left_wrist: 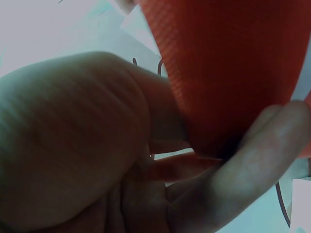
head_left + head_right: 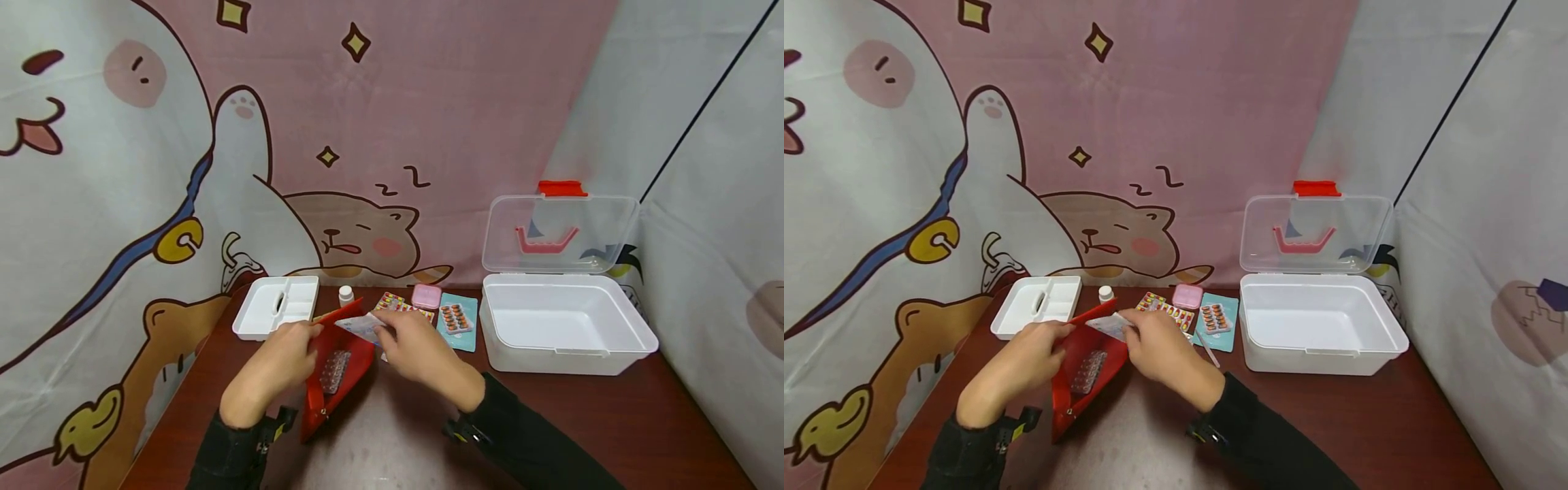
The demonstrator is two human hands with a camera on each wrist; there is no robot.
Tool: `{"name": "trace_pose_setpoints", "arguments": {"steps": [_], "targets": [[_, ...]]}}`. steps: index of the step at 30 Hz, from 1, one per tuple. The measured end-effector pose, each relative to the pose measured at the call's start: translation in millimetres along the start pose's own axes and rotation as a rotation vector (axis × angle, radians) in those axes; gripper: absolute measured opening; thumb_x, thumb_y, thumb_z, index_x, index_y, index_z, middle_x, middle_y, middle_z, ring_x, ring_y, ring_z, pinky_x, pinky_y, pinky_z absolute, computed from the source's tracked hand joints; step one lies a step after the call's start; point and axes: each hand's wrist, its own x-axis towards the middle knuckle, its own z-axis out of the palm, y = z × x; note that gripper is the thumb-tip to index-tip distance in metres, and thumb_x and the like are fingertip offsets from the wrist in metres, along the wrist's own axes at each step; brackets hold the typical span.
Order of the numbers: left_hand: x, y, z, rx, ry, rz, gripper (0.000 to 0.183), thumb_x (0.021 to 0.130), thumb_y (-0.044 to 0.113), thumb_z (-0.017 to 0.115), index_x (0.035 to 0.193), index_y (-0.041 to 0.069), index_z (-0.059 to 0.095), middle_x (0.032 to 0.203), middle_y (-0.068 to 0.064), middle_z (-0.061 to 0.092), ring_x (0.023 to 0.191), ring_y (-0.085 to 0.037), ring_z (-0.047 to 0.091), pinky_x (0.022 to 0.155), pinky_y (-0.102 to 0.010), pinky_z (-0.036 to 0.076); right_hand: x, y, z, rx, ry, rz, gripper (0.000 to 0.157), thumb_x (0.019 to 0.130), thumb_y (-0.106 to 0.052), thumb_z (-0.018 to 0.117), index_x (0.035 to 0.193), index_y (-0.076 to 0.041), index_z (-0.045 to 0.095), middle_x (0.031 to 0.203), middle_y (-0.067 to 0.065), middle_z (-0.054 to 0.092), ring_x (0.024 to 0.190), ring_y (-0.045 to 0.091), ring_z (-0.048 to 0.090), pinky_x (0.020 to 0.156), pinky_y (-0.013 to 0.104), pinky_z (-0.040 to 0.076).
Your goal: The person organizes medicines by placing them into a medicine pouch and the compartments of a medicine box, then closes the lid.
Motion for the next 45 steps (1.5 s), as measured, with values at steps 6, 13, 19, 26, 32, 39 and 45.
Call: {"name": "trace_pose_setpoints", "arguments": {"steps": [6,13,19,26,32,39,45], "targets": [[0.6,1.3,-0.5,-0.011,0.009,-0.002,0.040,0.101,0.004,0.068,0.140,-0.005,0.072,0.133,-0.021,0.076,0.104,-0.028,0.069,0.085,-0.043,0.059,7.1,-0.6,8.3,-0.202,-0.075,-0.316,0.027,0.100,-0.002,0.071,0.123,-0.009,0.082,0.114,0.003,0.084,0.102,0.018,0.079,0.097,0.038,0.063],[0.7,2.6,1.2,-0.027,0.002,-0.004,0.037,0.100,0.002,0.068,0.135,-0.004,0.074,0.124,-0.021,0.078,0.090,-0.025,0.067,0.069,-0.035,0.053,15.8,6.3,28.8,-0.408,-0.134,-0.529,0.025,0.100,-0.006,0.072,0.119,-0.015,0.085,0.114,-0.004,0.085,0.108,0.012,0.078,0.103,0.033,0.059],[-0.1,2.4,2.9,0.002,0.027,0.032,0.034,0.098,0.000,0.068,0.131,-0.003,0.076,0.122,-0.020,0.079,0.093,-0.024,0.069,0.075,-0.038,0.054,17.9,0.6,36.7,-0.529,-0.162,-0.634,0.024,0.101,-0.013,0.072,0.118,-0.022,0.085,0.117,-0.010,0.084,0.116,0.013,0.074,0.111,0.036,0.053],[0.6,2.5,2.0,0.005,0.036,0.048,0.033,0.096,-0.003,0.065,0.126,-0.001,0.078,0.115,-0.017,0.078,0.089,-0.023,0.065,0.071,-0.036,0.050,19.0,-8.2,41.8,-0.567,-0.175,-0.716,0.023,0.101,-0.015,0.071,0.116,-0.025,0.085,0.118,-0.012,0.083,0.118,0.013,0.073,0.113,0.036,0.052],[-0.2,2.1,1.8,0.005,0.041,0.049,0.031,0.094,-0.002,0.066,0.123,-0.001,0.078,0.110,-0.015,0.078,0.087,-0.023,0.064,0.071,-0.037,0.049,24.8,-4.1,56.2,-0.532,-0.244,-0.697,0.026,0.097,-0.010,0.075,0.112,-0.027,0.087,0.113,-0.013,0.083,0.110,0.012,0.074,0.099,0.031,0.058],[-1.3,0.3,4.9,0.003,0.053,0.071,0.022,0.094,-0.004,0.064,0.109,0.004,0.078,0.096,-0.010,0.072,0.080,-0.022,0.060,0.068,-0.036,0.047,28.5,5.8,75.2,-0.521,-0.239,-0.766,0.022,0.094,-0.010,0.077,0.104,-0.027,0.087,0.105,-0.013,0.082,0.109,0.013,0.075,0.104,0.031,0.055],[-0.8,1.0,4.4,0.023,0.062,0.073,0.032,0.093,-0.003,0.066,0.122,0.000,0.079,0.111,-0.015,0.079,0.091,-0.024,0.068,0.076,-0.041,0.054,32.8,9.6,76.7,-0.510,-0.245,-0.706,0.023,0.095,-0.011,0.077,0.109,-0.026,0.088,0.112,-0.011,0.083,0.115,0.011,0.075,0.107,0.033,0.055]]}}
